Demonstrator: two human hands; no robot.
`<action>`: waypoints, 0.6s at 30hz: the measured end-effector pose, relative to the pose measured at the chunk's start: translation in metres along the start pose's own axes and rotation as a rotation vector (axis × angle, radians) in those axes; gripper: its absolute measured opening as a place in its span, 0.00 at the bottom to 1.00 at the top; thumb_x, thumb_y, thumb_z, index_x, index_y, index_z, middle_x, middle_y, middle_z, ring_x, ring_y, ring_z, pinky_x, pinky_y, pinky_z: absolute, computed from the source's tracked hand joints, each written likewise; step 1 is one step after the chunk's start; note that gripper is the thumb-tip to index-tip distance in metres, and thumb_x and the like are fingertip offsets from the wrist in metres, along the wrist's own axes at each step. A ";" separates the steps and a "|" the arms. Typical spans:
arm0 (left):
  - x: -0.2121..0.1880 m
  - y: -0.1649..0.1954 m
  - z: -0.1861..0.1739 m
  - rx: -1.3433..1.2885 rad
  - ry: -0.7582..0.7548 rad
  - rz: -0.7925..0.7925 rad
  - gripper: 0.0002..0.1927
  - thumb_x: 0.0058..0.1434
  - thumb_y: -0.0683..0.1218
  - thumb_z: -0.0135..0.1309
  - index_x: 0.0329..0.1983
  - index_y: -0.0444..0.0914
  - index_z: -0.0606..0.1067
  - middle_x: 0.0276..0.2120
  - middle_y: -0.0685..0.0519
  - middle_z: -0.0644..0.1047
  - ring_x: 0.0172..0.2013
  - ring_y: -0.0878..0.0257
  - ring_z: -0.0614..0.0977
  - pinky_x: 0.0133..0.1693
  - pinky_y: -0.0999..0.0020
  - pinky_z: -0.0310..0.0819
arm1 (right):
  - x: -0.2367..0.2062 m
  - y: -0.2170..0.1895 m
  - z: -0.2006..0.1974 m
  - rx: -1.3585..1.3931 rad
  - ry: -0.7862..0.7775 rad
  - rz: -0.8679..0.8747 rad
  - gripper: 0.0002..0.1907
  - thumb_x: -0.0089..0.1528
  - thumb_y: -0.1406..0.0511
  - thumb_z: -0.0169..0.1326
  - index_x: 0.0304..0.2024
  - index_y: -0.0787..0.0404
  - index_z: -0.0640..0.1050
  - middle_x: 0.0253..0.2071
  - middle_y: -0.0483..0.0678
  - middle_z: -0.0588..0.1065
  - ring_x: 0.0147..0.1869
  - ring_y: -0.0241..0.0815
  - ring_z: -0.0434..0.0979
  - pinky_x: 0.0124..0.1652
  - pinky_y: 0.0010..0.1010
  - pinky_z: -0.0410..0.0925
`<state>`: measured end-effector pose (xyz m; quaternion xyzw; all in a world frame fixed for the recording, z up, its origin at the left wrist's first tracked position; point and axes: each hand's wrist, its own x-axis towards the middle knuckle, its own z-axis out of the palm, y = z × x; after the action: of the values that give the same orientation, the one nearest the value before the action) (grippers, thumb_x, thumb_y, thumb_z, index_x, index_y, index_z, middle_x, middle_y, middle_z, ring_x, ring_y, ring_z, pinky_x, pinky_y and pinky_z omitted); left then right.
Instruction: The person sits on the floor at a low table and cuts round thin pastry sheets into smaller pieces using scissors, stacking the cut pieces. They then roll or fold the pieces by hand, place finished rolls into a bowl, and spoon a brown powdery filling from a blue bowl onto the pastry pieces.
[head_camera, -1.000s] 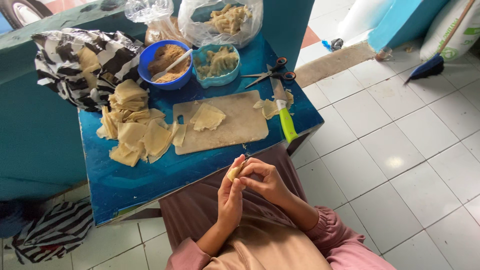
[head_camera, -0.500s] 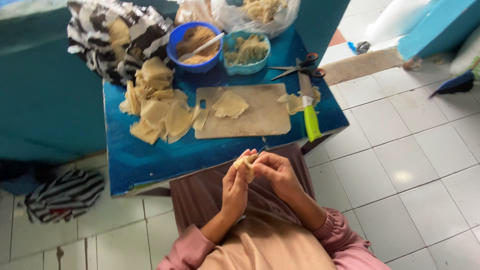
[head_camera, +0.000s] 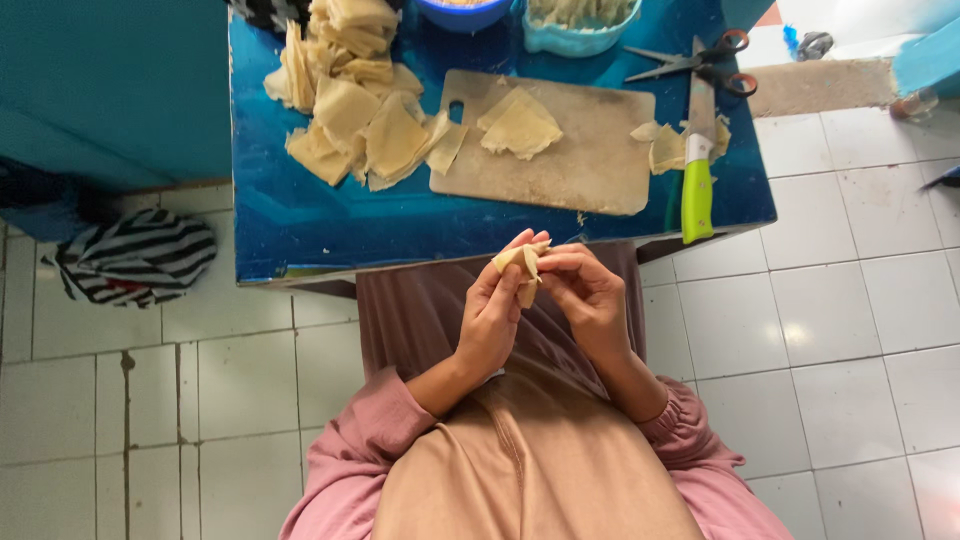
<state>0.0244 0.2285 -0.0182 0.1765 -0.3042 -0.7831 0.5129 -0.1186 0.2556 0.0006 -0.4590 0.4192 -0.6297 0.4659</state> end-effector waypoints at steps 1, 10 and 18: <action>-0.001 0.000 0.000 -0.026 -0.015 -0.015 0.26 0.78 0.46 0.40 0.75 0.29 0.59 0.71 0.41 0.65 0.69 0.58 0.69 0.70 0.65 0.61 | -0.001 -0.003 0.003 -0.156 -0.018 -0.079 0.09 0.65 0.77 0.55 0.48 0.68 0.78 0.50 0.48 0.73 0.53 0.36 0.75 0.53 0.26 0.70; -0.013 0.009 -0.008 -0.184 0.003 -0.070 0.26 0.80 0.45 0.35 0.78 0.30 0.55 0.74 0.40 0.62 0.70 0.56 0.67 0.70 0.64 0.61 | -0.001 -0.009 0.013 -0.292 -0.039 -0.010 0.05 0.68 0.76 0.56 0.46 0.68 0.80 0.48 0.46 0.74 0.48 0.31 0.75 0.46 0.21 0.70; -0.012 0.022 -0.013 -0.280 0.082 -0.116 0.26 0.79 0.44 0.34 0.78 0.31 0.54 0.75 0.42 0.60 0.71 0.57 0.67 0.71 0.65 0.61 | 0.006 -0.004 0.020 -0.481 -0.148 -0.215 0.13 0.61 0.73 0.64 0.47 0.67 0.78 0.50 0.51 0.72 0.52 0.42 0.75 0.52 0.27 0.70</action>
<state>0.0522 0.2290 -0.0134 0.1523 -0.1601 -0.8383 0.4984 -0.1012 0.2488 0.0102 -0.6431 0.4704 -0.5227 0.3032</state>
